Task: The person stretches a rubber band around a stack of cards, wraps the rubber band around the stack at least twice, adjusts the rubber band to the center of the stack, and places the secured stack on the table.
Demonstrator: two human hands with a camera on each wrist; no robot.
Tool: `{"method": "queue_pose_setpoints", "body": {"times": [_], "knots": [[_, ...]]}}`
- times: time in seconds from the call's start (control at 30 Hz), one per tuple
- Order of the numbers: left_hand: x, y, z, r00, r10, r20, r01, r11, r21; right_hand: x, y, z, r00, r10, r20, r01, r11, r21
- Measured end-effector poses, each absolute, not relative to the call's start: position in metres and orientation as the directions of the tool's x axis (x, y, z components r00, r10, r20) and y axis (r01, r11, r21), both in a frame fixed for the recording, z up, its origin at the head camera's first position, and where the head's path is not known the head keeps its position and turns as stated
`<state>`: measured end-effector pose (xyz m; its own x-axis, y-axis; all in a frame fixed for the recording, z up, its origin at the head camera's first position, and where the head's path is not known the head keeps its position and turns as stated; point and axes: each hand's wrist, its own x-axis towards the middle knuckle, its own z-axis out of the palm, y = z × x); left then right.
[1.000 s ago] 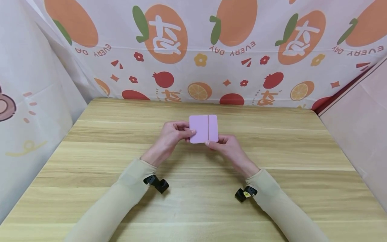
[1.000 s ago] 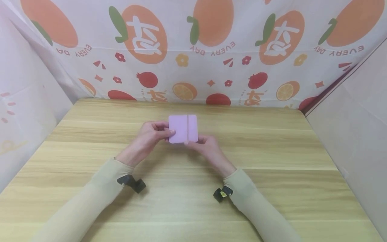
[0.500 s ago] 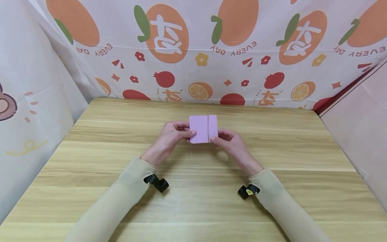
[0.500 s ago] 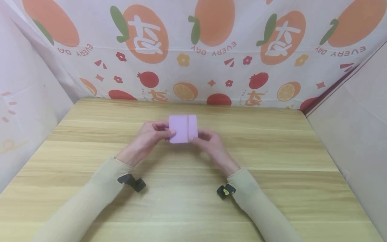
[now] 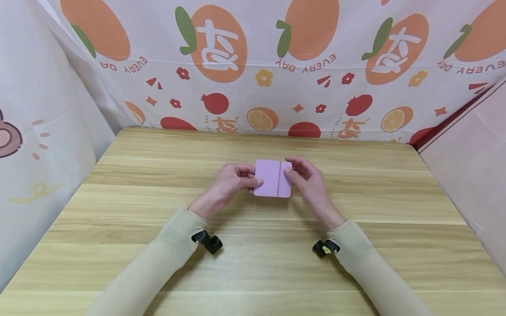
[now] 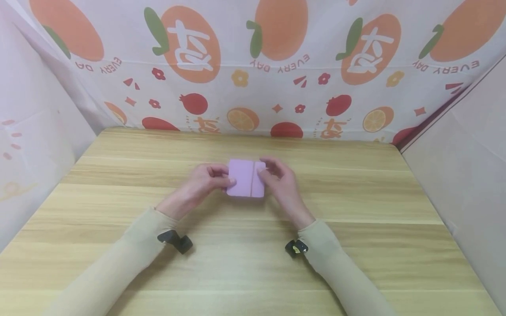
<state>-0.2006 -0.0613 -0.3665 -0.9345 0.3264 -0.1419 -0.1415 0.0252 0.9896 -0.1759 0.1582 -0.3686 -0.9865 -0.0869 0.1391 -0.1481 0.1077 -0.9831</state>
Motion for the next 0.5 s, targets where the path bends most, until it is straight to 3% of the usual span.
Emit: {"method": "queue_pose_setpoints", "body": {"times": [0.2, 0.5], "knots": [[-0.199, -0.059, -0.37, -0.924, 0.355, -0.14, -0.132, 0.049, 0.99, -0.166, 0.154, -0.352, -0.975, -0.066, 0.213, -0.221, 0.158, -0.962], [-0.199, -0.061, -0.369, -0.9, 0.419, -0.12, -0.084, 0.103, 0.991, -0.165, 0.154, -0.344, -0.983, -0.096, 0.157, -0.174, 0.199, -0.965]]}}
